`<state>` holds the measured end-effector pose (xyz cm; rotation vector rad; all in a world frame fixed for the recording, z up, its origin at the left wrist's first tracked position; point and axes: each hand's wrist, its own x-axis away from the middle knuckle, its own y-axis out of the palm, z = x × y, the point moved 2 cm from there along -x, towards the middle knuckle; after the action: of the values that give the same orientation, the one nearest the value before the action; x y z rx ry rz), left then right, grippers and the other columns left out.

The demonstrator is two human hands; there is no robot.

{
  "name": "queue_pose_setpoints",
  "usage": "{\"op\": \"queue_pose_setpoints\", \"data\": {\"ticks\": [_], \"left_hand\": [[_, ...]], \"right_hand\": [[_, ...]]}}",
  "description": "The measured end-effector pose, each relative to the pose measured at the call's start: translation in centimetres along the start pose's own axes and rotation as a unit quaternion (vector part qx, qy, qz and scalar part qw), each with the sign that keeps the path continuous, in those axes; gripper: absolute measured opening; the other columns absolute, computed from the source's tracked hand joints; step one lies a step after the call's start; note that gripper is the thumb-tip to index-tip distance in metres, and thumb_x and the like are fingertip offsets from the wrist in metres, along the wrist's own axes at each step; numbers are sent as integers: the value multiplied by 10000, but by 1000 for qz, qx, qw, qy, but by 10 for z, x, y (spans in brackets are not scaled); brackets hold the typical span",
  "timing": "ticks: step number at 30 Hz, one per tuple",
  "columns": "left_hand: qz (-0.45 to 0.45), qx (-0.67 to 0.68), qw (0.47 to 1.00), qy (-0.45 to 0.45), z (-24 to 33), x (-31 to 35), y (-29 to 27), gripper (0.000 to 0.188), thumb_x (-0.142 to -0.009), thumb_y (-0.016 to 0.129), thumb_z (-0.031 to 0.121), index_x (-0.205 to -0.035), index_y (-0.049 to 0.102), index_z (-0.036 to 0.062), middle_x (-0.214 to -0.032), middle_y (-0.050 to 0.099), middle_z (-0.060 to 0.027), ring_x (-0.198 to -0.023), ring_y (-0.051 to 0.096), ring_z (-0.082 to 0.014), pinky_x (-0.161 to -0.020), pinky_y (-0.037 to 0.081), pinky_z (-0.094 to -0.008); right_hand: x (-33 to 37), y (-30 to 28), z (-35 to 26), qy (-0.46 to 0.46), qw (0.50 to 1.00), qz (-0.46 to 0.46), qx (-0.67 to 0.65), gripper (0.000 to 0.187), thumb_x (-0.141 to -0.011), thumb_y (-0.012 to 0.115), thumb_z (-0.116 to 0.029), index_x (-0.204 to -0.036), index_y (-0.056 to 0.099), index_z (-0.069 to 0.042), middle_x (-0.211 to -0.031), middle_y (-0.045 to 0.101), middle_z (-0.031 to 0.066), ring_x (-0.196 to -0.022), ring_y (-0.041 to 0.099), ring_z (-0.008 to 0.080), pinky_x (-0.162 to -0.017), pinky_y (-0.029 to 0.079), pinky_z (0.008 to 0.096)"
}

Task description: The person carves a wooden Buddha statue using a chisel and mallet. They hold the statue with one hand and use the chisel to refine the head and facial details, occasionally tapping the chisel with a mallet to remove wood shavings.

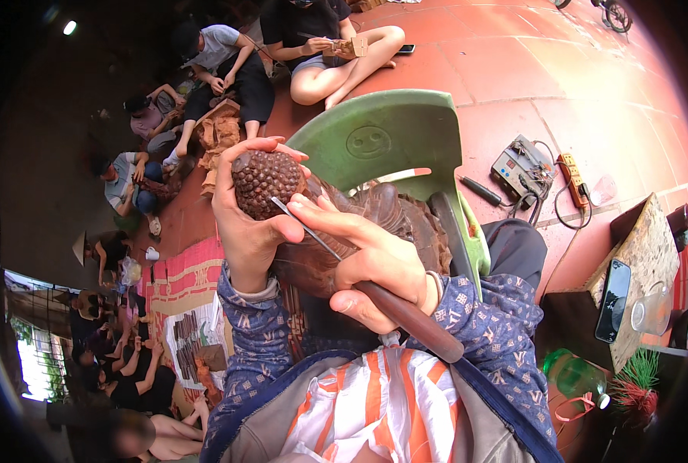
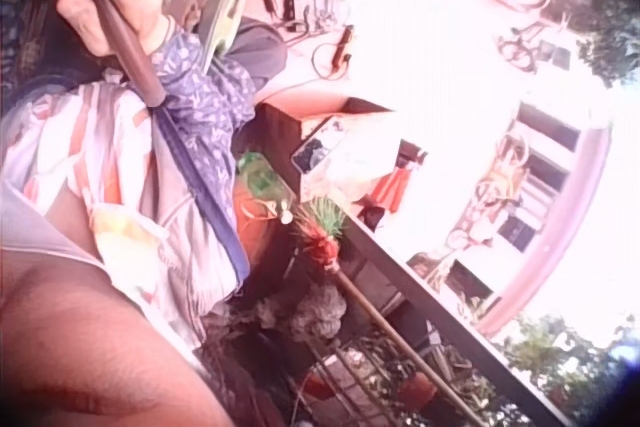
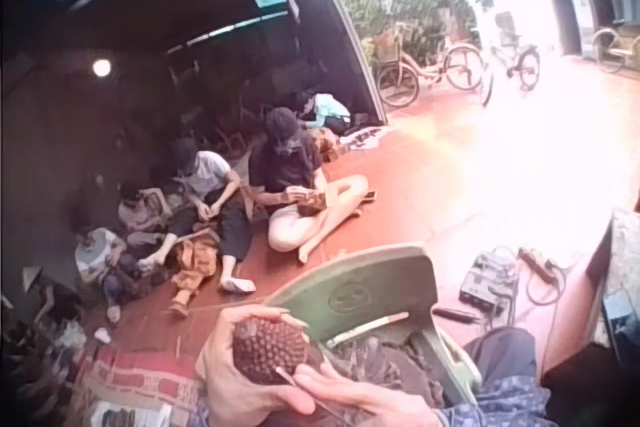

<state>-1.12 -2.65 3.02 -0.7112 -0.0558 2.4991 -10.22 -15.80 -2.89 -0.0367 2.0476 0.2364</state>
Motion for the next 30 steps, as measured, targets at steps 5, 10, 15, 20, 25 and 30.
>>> {"op": "queue_pose_setpoints", "data": {"ticks": [5,10,15,20,25,30], "left_hand": [[6,-6,1000,8,-5,3,-1,907,-455,936,310,-1176,462,30,-1090,611,-101,-962,603,-134,-862,494,-278],[21,2,1000,-1,-5,4,1,925,-435,925,347,-1167,459,25,-1088,605,-116,-988,602,-155,-879,493,-289],[15,0,1000,6,-7,5,1,920,-441,914,367,-1164,461,23,-1098,596,-115,-1000,600,-161,-886,491,-290],[7,14,1000,4,-4,5,0,889,-476,904,374,-1162,461,22,-1111,581,-115,-1018,592,-169,-897,482,-297],[7,2,1000,12,-4,4,2,861,-500,901,370,-1154,462,22,-1097,576,-108,-1018,587,-168,-892,477,-297],[5,-4,1000,9,-1,5,0,853,-505,903,369,-1150,465,23,-1092,578,-101,-1016,586,-165,-889,474,-292]], "right_hand": [[3,-3,2,13,1000,-12,-21,283,-919,596,-262,-814,535,-7,-1279,429,428,-1256,427,522,-1090,238,590],[6,2,4,26,999,14,-35,294,-917,598,-271,-779,528,-20,-1266,434,436,-1250,432,525,-1085,237,601],[7,4,0,34,998,30,-39,313,-908,610,-268,-766,519,-4,-1261,437,432,-1244,438,526,-1090,233,591],[-5,0,-12,58,998,7,-18,300,-897,626,-229,-752,506,5,-1254,444,422,-1227,458,524,-1090,250,578],[-12,-5,-19,83,995,-30,34,279,-888,637,-187,-742,494,3,-1242,452,416,-1205,492,505,-1083,279,563],[-14,-9,-22,95,995,-26,12,281,-884,628,-188,-731,504,12,-1214,475,420,-1162,535,487,-1084,284,553]]}}
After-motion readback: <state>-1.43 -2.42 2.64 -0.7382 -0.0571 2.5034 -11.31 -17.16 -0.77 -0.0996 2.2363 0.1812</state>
